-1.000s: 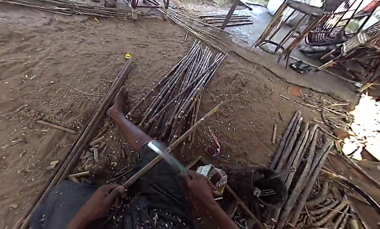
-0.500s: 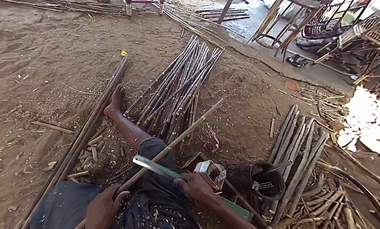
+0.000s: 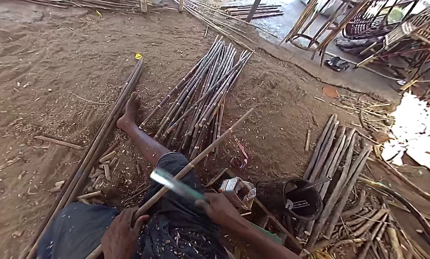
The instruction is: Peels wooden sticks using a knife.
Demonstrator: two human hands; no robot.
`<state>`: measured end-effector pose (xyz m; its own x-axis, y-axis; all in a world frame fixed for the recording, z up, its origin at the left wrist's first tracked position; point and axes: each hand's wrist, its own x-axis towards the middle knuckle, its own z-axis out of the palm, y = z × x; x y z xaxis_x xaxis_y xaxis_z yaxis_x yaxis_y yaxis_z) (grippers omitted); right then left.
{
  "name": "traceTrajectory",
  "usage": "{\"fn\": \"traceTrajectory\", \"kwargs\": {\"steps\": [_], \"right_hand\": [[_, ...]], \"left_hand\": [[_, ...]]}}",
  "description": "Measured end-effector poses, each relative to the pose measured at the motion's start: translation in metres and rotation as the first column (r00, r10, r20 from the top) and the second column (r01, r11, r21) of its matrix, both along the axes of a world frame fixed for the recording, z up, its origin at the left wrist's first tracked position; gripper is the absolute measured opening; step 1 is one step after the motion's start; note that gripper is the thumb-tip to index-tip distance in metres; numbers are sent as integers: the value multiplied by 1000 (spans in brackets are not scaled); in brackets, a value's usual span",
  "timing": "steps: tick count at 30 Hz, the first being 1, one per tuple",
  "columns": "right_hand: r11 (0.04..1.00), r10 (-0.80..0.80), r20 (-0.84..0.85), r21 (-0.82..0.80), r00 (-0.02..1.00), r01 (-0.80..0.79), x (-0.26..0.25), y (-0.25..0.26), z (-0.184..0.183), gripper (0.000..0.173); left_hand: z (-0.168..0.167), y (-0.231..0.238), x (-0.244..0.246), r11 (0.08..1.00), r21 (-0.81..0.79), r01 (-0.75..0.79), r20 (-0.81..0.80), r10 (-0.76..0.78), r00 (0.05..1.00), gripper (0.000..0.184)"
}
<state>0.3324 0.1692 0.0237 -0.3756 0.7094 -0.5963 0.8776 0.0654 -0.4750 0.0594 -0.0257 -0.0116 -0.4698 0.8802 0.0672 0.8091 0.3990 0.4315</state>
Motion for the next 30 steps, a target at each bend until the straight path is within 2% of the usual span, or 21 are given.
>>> {"fn": "traceTrajectory", "kwargs": {"steps": [1,2,4,5,6,8,9,10,12,14,15,16,17,19,20,21,22,24,25,28,30], "right_hand": [[999,47,10,-15,999,-47,0,-6,2,56],[1000,-11,12,11,1000,11,3,1,2,55],[952,-280,-16,122,960,280,17,34,-8,55],[921,-348,-50,167,936,352,22,41,-15,57],[932,-325,-51,148,944,329,19,38,-13,57],[999,-45,-21,-19,999,44,3,8,2,55],[995,61,-10,-76,998,-62,-1,-6,6,55],[995,70,-2,-72,998,-70,-1,-7,9,55],[984,-180,-43,12,983,180,16,23,2,53],[837,-512,-243,76,824,542,41,56,-28,54],[751,-605,-303,92,736,654,47,65,-40,54],[732,-614,-308,124,727,670,47,67,-46,54],[792,-541,-272,152,796,591,44,56,-49,53],[957,-232,-138,147,963,251,30,20,-46,52],[980,-107,-111,157,988,124,25,7,-44,53],[982,-83,-93,161,992,97,22,4,-41,53],[970,-165,-108,162,980,181,23,11,-38,52],[871,-428,-201,170,881,462,26,28,-48,50],[851,-458,-214,178,863,495,25,28,-52,51],[952,-257,-185,122,949,281,16,10,-42,49],[937,-303,-184,122,935,328,27,21,-44,47]], "left_hand": [[0,-1,0,1000,3,9,8,-9,1000,60],[0,-1,0,1000,11,14,5,-15,1000,60],[-3,-3,5,1000,24,8,-17,-7,1000,61],[-4,-5,8,999,34,0,-31,1,1000,60],[-4,-5,8,999,40,-6,-41,8,999,58],[-2,-6,3,999,37,-4,-11,5,1000,56],[1,-7,-1,1000,28,10,29,-10,1000,56],[3,-5,-6,999,27,32,69,-34,997,58],[-1,0,-18,996,20,83,129,-85,988,66],[-2,2,-33,992,-45,115,215,-103,971,65],[-1,5,-40,988,-95,121,256,-93,962,63],[-1,8,-44,983,-147,111,296,-63,953,61],[0,10,-46,977,-184,107,327,-42,944,60],[-2,14,-49,970,-211,118,366,-34,930,56],[-3,14,-50,968,-215,130,381,-40,924,55],[-3,15,-53,965,-218,144,392,-48,919,54],[-4,16,-55,964,-220,151,398,-53,916,53],[-3,16,-58,956,-243,164,437,-43,899,53],[-2,18,-59,951,-255,173,456,-40,889,52],[-3,21,-70,941,-262,213,529,-45,847,53],[-4,21,-71,941,-251,227,544,-57,837,53]]}}
